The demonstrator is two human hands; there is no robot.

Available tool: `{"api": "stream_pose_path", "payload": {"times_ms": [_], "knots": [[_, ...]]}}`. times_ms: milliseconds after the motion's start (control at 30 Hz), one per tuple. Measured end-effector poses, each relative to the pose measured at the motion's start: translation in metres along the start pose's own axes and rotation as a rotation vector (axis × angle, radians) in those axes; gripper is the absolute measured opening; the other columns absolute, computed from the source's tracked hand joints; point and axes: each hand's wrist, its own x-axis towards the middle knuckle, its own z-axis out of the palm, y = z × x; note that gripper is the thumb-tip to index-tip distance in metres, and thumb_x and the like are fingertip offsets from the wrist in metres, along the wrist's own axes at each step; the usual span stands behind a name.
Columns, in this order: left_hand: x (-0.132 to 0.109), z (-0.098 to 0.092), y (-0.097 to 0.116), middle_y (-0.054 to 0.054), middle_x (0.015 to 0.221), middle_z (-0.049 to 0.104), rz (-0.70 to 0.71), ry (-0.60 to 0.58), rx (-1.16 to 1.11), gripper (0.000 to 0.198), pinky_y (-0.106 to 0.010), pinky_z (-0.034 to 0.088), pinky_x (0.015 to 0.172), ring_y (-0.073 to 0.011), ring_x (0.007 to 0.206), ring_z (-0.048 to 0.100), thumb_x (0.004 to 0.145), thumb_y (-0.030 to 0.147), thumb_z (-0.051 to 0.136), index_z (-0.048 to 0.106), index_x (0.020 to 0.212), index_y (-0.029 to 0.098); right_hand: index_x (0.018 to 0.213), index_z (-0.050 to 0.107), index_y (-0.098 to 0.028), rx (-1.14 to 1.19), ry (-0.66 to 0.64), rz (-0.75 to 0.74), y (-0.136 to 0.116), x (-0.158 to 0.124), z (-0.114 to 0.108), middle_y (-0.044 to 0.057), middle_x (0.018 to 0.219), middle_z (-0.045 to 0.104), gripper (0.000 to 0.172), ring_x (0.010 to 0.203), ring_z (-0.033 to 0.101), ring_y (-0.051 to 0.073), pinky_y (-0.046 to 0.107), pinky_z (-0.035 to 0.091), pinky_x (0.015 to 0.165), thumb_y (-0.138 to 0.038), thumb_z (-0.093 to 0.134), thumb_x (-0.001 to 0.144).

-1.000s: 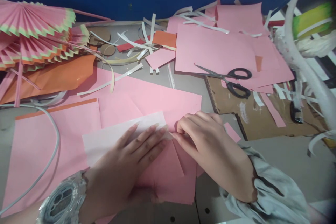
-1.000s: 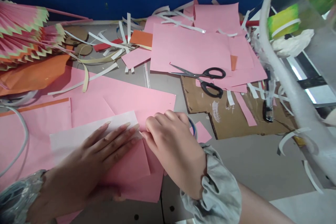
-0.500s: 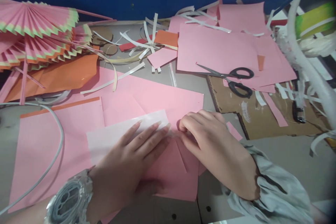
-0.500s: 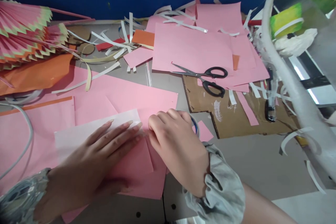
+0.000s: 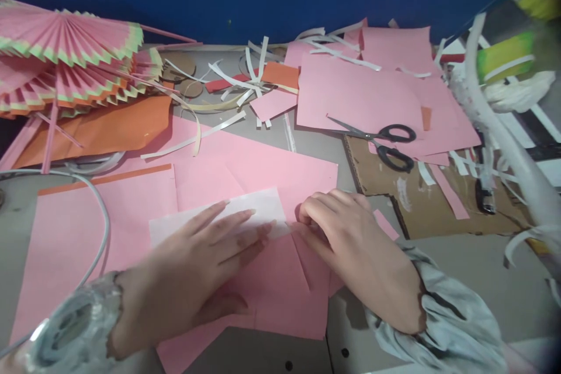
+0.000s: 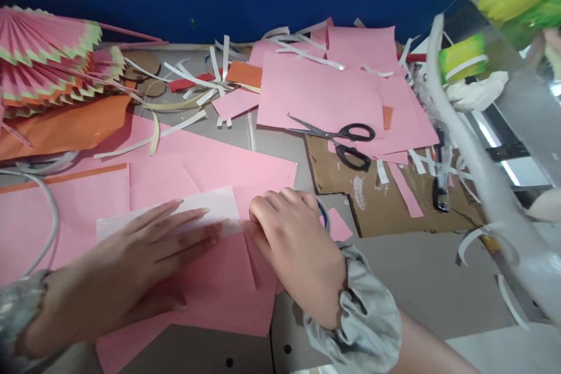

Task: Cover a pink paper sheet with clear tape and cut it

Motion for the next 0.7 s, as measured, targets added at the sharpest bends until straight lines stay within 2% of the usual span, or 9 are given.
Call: {"api": "stream_pose_path", "payload": {"times_ms": [100, 167, 233, 300, 400, 500, 567, 633, 700], "knots": [[-0.004, -0.007, -0.011, 0.005, 0.127, 0.058, 0.027, 0.115, -0.113, 0.031, -0.038, 0.021, 0.112, -0.0172, 0.12, 0.045, 0.086, 0.044, 0.051, 0.063, 0.106, 0.023, 0.072, 0.046, -0.021, 0.023, 0.006, -0.004, 0.0, -0.001, 0.0, -0.002, 0.074, 0.053, 0.016, 0.074, 0.044, 0.016, 0.031, 0.028, 0.07, -0.023, 0.051, 0.087], [-0.003, -0.007, -0.011, 0.001, 0.124, 0.06, 0.057, 0.172, -0.137, 0.024, -0.038, 0.027, 0.11, -0.017, 0.116, 0.049, 0.087, 0.039, 0.052, 0.065, 0.094, 0.02, 0.072, 0.046, -0.021, 0.022, 0.009, 0.003, -0.001, -0.001, -0.001, -0.002, 0.073, 0.053, 0.017, 0.073, 0.045, 0.016, 0.031, 0.028, 0.07, -0.024, 0.05, 0.088], [0.0, -0.003, -0.005, -0.004, 0.132, 0.054, 0.072, 0.151, -0.089, 0.032, -0.04, 0.026, 0.11, -0.0201, 0.12, 0.046, 0.088, 0.042, 0.05, 0.062, 0.105, 0.018, 0.073, 0.047, -0.021, 0.005, 0.021, 0.007, -0.001, 0.0, 0.0, -0.002, 0.073, 0.054, 0.016, 0.073, 0.046, 0.016, 0.032, 0.029, 0.071, -0.025, 0.05, 0.088], [0.004, 0.003, 0.002, -0.003, 0.14, 0.044, 0.046, 0.076, -0.013, 0.051, -0.042, 0.016, 0.113, -0.0234, 0.127, 0.039, 0.086, 0.052, 0.046, 0.051, 0.125, 0.019, 0.073, 0.048, -0.021, -0.023, 0.035, 0.011, -0.002, 0.002, 0.0, -0.001, 0.074, 0.055, 0.015, 0.074, 0.047, 0.017, 0.032, 0.029, 0.071, -0.024, 0.051, 0.087], [0.008, 0.009, 0.009, 0.0, 0.143, 0.039, 0.012, 0.009, 0.042, 0.063, -0.039, 0.006, 0.114, -0.0227, 0.13, 0.033, 0.085, 0.06, 0.04, 0.043, 0.134, 0.019, 0.072, 0.048, -0.02, -0.044, 0.042, 0.013, -0.002, 0.003, 0.0, -0.001, 0.075, 0.056, 0.014, 0.075, 0.048, 0.017, 0.032, 0.029, 0.07, -0.022, 0.053, 0.085], [0.005, 0.009, 0.006, -0.002, 0.141, 0.042, 0.046, 0.056, 0.077, 0.054, -0.036, 0.015, 0.113, -0.0209, 0.129, 0.035, 0.089, 0.051, 0.042, 0.048, 0.129, 0.016, 0.072, 0.047, -0.021, -0.018, 0.035, 0.011, -0.001, 0.0, -0.002, -0.002, 0.074, 0.055, 0.015, 0.074, 0.047, 0.017, 0.032, 0.029, 0.071, -0.021, 0.051, 0.086], [0.0, 0.007, 0.0, -0.004, 0.136, 0.049, 0.104, 0.105, 0.092, 0.042, -0.034, 0.023, 0.11, -0.0193, 0.125, 0.04, 0.091, 0.039, 0.047, 0.053, 0.123, 0.013, 0.072, 0.046, -0.021, 0.011, 0.023, 0.007, 0.0, -0.001, -0.002, -0.002, 0.073, 0.053, 0.015, 0.073, 0.046, 0.017, 0.032, 0.028, 0.071, -0.022, 0.05, 0.087], [-0.003, 0.005, -0.006, -0.003, 0.128, 0.057, 0.161, 0.149, 0.088, 0.027, -0.034, 0.03, 0.106, -0.0182, 0.116, 0.048, 0.09, 0.026, 0.05, 0.06, 0.111, 0.014, 0.073, 0.045, -0.021, 0.027, 0.01, -0.006, 0.001, -0.002, -0.002, -0.003, 0.074, 0.052, 0.015, 0.073, 0.045, 0.016, 0.032, 0.028, 0.071, -0.021, 0.049, 0.087], [-0.003, 0.003, -0.009, -0.003, 0.119, 0.063, 0.172, 0.187, 0.075, 0.018, -0.037, 0.035, 0.102, -0.0186, 0.108, 0.052, 0.089, 0.021, 0.051, 0.064, 0.1, 0.015, 0.074, 0.045, -0.021, 0.024, 0.001, -0.015, 0.001, -0.002, -0.002, -0.002, 0.075, 0.052, 0.014, 0.073, 0.044, 0.016, 0.032, 0.028, 0.07, -0.021, 0.048, 0.087]]}}
